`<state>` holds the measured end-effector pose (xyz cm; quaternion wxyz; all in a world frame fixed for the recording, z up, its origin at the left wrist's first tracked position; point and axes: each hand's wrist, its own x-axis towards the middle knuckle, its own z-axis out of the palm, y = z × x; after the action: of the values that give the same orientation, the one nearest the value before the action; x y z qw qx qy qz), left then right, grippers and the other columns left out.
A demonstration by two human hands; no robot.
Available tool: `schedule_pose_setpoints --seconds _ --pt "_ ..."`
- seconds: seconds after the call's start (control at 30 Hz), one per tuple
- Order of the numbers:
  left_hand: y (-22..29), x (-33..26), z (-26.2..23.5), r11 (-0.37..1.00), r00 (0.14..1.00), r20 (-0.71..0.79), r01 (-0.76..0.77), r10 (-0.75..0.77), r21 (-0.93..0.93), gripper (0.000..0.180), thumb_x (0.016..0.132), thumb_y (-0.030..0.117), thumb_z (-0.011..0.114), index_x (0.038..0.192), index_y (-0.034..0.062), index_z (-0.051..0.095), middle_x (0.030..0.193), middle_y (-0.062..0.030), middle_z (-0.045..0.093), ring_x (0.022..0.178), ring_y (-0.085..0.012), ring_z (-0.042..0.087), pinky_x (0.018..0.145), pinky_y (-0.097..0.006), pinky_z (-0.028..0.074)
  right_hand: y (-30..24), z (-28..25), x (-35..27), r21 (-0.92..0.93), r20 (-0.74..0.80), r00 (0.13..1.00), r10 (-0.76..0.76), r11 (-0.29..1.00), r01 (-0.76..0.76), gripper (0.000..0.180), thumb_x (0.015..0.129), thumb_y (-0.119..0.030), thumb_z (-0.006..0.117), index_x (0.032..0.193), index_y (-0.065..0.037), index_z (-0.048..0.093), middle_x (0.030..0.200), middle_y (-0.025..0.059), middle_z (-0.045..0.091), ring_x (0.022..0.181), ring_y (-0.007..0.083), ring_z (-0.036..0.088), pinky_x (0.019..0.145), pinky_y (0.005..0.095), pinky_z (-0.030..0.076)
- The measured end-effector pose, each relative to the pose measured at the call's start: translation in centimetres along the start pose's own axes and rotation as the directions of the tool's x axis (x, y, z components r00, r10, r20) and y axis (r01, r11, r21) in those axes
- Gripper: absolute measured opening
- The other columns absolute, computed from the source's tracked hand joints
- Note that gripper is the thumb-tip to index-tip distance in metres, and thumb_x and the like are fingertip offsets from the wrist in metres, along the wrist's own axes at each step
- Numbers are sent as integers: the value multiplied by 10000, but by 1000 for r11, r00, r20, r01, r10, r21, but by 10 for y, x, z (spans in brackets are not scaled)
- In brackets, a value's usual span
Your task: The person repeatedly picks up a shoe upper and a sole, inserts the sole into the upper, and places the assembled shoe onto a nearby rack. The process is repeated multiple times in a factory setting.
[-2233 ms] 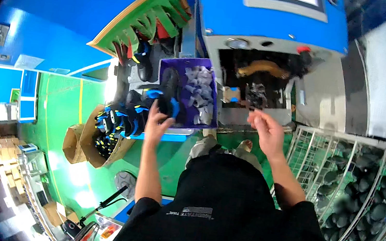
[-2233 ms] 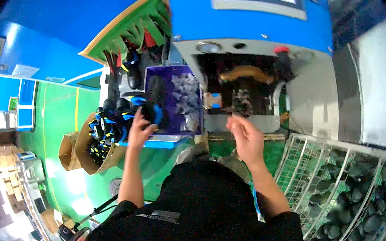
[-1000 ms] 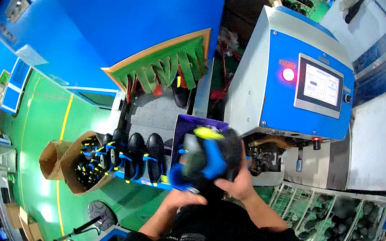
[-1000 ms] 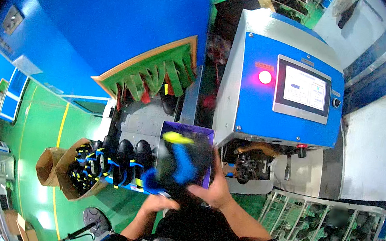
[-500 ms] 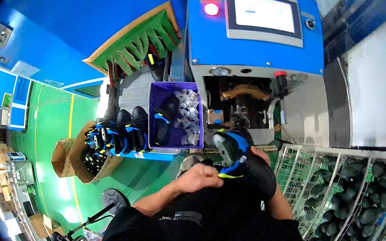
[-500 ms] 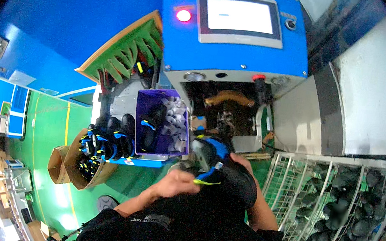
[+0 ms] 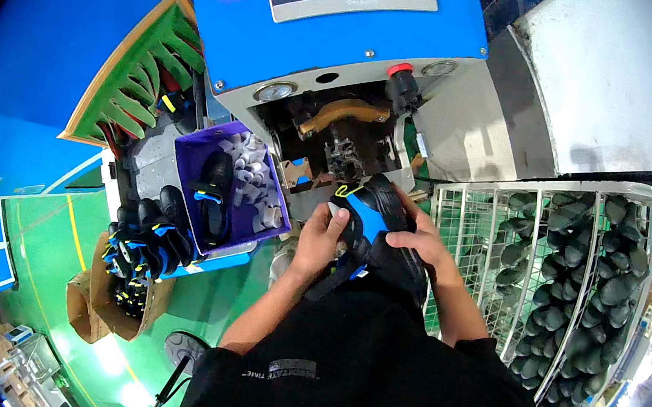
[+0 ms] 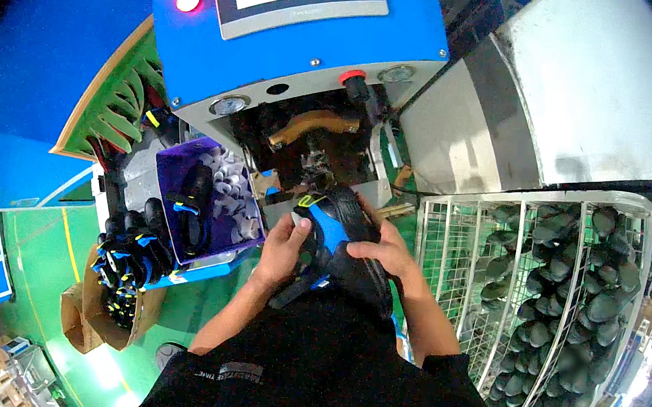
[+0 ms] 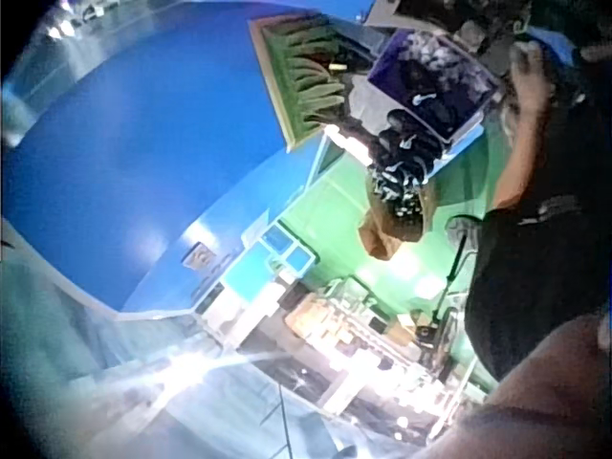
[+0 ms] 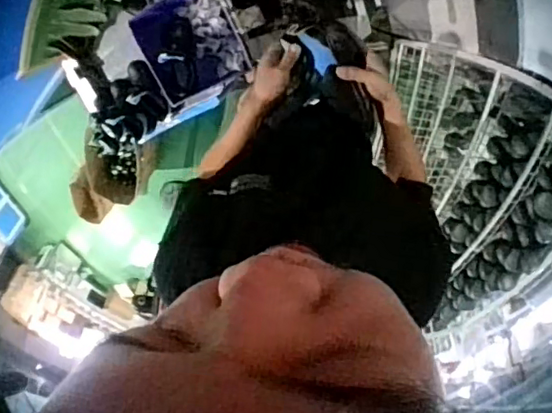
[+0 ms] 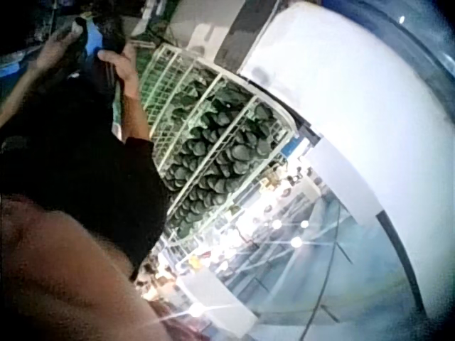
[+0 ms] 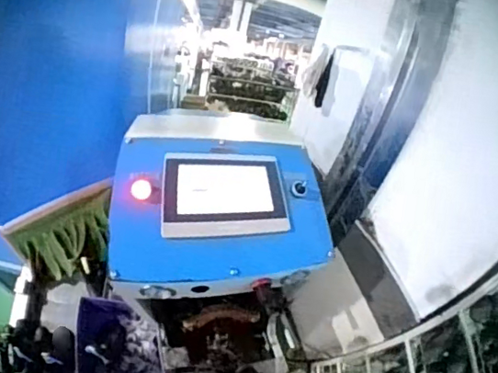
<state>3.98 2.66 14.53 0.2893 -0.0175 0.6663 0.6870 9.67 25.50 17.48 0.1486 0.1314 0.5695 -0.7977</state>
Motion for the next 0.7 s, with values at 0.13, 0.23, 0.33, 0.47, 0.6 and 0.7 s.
schedule_pose_setpoints --seconds 0.13,0.23,0.33,0.47,0.6,0.7 --pt "4 -5 -53 882 972 -124 -125 201 454 339 992 335 685 1006 16 572 845 -185 704 725 -231 653 671 -393 510 -23 17 30 -419 -145 976 -165 904 90 988 790 -127 822 1613 5 293 1475 127 547 1320 216 533 1158 346 359" --pt "-52 -5 -111 917 990 -142 73 -18 393 420 968 402 686 1038 -4 604 868 -193 701 782 -288 680 716 -410 518 -38 23 62 -355 -233 944 -235 924 142 1025 788 -203 843 1627 -29 282 1433 158 572 1271 231 579 1096 348 429" --pt "-57 -14 -136 886 974 -175 204 -143 416 422 965 385 690 1049 -20 607 888 -192 706 800 -295 681 735 -406 518 -41 27 89 -615 -326 917 -232 789 -19 1073 768 -230 861 1646 -89 261 1379 201 592 1214 265 624 1037 370 477" --pt "-60 -13 -141 830 960 -184 274 -210 485 425 961 377 681 1059 -32 620 907 -186 711 853 -296 698 778 -406 521 -40 57 122 -920 -348 924 -161 249 -303 1002 823 -469 776 1642 -438 199 1362 333 545 1101 464 668 936 460 555" --pt "-61 -2 -132 892 955 -197 279 -220 355 424 953 390 690 1050 -18 628 888 -179 705 837 -279 683 787 -404 520 -30 71 145 -914 -401 906 -135 129 -385 993 890 -492 723 1660 -393 103 1293 376 528 1009 533 655 827 545 571" --pt "-79 15 -136 978 958 -195 210 -209 -19 437 951 389 696 1053 -30 622 896 -156 696 831 -251 671 806 -393 523 -19 64 154 -939 -342 909 -238 104 -327 933 933 -468 681 1664 -341 115 1306 389 503 1038 524 649 822 551 573"
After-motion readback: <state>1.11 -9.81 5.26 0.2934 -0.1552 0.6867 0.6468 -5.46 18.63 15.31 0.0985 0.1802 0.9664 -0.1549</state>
